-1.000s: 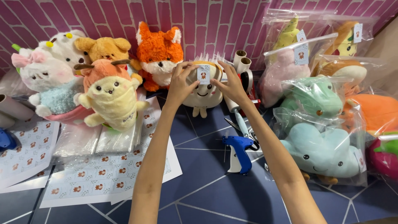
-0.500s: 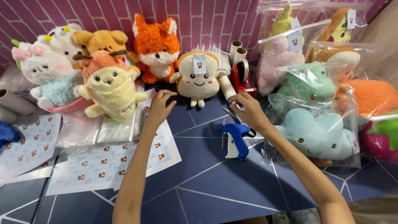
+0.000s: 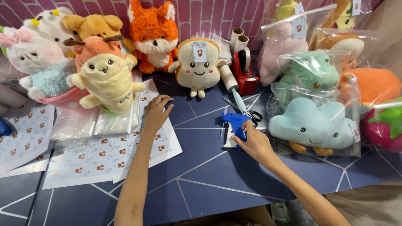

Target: Cutting a label from a sheet and attaching it to a bread-shaped plush toy using a tagging gun.

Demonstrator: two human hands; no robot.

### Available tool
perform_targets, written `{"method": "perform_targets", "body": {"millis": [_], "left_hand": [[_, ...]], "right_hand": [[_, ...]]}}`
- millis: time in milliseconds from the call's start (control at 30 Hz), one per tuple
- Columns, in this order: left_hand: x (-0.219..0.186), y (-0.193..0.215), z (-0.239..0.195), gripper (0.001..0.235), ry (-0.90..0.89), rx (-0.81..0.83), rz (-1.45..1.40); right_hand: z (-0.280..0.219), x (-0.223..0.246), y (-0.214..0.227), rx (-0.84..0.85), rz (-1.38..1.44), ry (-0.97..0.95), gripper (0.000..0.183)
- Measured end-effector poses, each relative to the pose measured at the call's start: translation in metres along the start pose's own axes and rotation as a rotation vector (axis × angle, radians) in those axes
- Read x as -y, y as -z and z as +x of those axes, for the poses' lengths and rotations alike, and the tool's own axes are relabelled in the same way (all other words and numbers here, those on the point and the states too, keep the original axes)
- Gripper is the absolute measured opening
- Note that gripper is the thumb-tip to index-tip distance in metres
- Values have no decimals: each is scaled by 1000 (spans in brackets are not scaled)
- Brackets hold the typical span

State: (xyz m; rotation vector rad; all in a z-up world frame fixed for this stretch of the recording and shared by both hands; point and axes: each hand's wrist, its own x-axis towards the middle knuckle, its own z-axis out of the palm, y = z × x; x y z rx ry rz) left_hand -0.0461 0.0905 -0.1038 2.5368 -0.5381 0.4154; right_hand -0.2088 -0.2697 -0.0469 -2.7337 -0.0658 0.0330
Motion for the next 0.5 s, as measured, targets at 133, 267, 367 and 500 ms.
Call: {"method": "perform_targets", "body": {"millis": [133, 267, 367, 500], "left_hand": [[-2, 2, 0, 26, 0, 7, -13], [-6, 5, -1, 25, 8, 0, -20], [-4, 3, 0, 26, 2, -4, -15], [-3, 0, 0, 25, -18, -37, 17]], "right_hand": [[0, -8, -8, -42, 99, -2, 44], [-8, -15, -6, -111, 107, 2, 40], [-15, -18, -1, -135, 47, -1, 37], [-15, -25, 2, -217, -58, 48, 34]]}}
